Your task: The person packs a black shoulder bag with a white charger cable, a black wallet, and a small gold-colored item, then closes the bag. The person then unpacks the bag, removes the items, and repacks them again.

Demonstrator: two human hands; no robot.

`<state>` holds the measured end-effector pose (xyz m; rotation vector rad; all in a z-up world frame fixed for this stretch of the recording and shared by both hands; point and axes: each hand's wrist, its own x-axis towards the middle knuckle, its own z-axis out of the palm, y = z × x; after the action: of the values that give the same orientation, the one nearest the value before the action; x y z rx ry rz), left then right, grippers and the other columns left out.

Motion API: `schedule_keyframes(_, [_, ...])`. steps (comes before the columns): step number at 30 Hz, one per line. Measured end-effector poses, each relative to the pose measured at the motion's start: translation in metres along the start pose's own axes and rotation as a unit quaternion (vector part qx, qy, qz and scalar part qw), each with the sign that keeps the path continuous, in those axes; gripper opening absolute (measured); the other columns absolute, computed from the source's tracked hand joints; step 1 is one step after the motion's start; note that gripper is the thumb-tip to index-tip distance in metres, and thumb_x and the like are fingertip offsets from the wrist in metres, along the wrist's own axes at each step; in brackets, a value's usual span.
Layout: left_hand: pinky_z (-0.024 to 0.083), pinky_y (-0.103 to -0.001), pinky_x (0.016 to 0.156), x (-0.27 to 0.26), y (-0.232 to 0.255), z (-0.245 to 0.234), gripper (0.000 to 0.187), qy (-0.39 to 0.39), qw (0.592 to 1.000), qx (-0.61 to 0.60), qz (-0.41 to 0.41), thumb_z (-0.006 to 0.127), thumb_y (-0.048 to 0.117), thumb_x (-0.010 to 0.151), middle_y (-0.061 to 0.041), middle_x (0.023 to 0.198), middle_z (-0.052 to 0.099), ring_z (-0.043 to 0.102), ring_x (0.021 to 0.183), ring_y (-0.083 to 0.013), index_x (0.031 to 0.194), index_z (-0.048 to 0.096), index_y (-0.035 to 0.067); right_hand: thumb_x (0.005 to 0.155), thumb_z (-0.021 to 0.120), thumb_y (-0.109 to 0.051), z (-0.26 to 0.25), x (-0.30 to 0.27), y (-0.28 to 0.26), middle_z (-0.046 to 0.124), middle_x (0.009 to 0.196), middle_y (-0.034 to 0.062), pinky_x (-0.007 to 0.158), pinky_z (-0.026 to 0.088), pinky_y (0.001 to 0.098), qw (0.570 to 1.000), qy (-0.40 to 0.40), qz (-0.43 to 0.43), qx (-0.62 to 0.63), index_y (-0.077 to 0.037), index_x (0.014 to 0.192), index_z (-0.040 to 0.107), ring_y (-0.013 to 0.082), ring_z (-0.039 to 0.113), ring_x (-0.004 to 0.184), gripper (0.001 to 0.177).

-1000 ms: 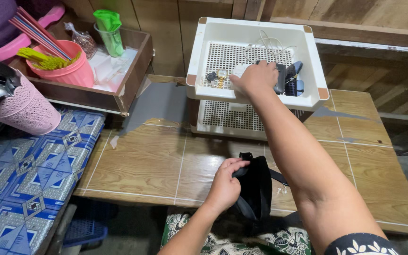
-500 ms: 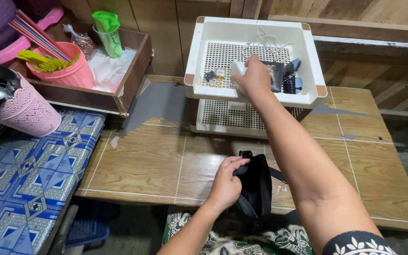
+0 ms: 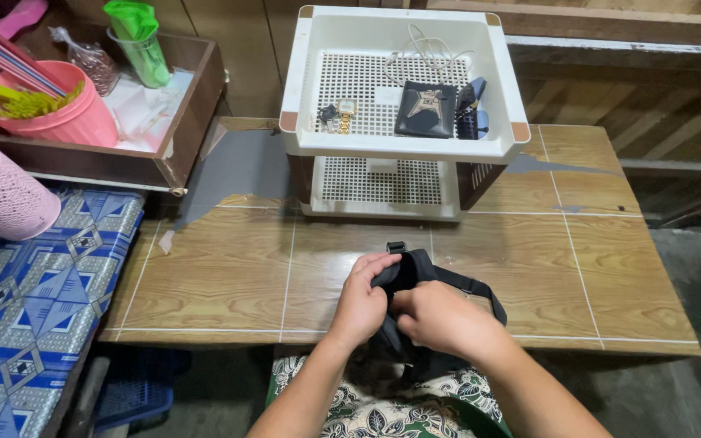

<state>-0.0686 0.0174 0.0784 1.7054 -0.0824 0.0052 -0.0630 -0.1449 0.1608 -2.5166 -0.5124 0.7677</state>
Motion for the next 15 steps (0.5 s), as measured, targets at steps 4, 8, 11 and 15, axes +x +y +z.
schedule_keyframes(4, [0.039,-0.031,0.114,0.0,0.003,0.006,0.065,-0.006,1.0,0.004,0.007,0.04,-0.016,0.067,-0.015,0.133,0.06,0.055,0.131,-0.0283,0.122,0.07,0.003,0.086,0.062,-0.017,0.06,0.055,0.033,0.072,0.101,0.0225,0.087,0.054,0.0455,0.993,0.112,-0.041,0.021,-0.005,0.099,0.071,0.0381,0.067,0.101,0.021])
schedule_keyframes(8, [0.036,-0.031,0.116,-0.002,0.002,0.005,0.069,-0.014,1.0,-0.009,0.019,0.038,-0.016,0.065,-0.015,0.132,0.059,0.055,0.131,-0.0285,0.123,0.069,0.003,0.088,0.057,-0.012,0.095,0.1,0.077,0.071,0.111,0.0204,0.088,0.053,0.0445,0.992,0.06,-0.089,0.072,-0.006,0.113,0.067,0.0362,0.067,0.107,0.028])
schedule_keyframes(11, [0.035,-0.031,0.117,-0.005,-0.001,0.005,0.069,-0.016,0.999,-0.006,0.033,0.038,-0.017,0.065,-0.016,0.132,0.059,0.054,0.131,-0.0289,0.124,0.069,0.003,0.086,0.058,-0.009,0.098,0.115,0.081,0.071,0.112,0.0204,0.086,0.054,0.0438,0.979,0.063,-0.176,0.086,-0.003,0.113,0.067,0.0354,0.068,0.105,0.029])
schedule_keyframes(15, [0.037,-0.031,0.116,-0.004,-0.001,0.002,0.069,-0.006,1.0,-0.016,0.02,0.038,-0.016,0.065,-0.015,0.13,0.06,0.055,0.13,-0.0284,0.123,0.069,0.004,0.083,0.059,-0.005,0.056,0.077,0.049,0.074,0.104,0.0175,0.083,0.056,0.0431,0.996,-0.027,-0.032,-0.075,-0.006,0.105,0.072,0.0351,0.072,0.095,0.026])
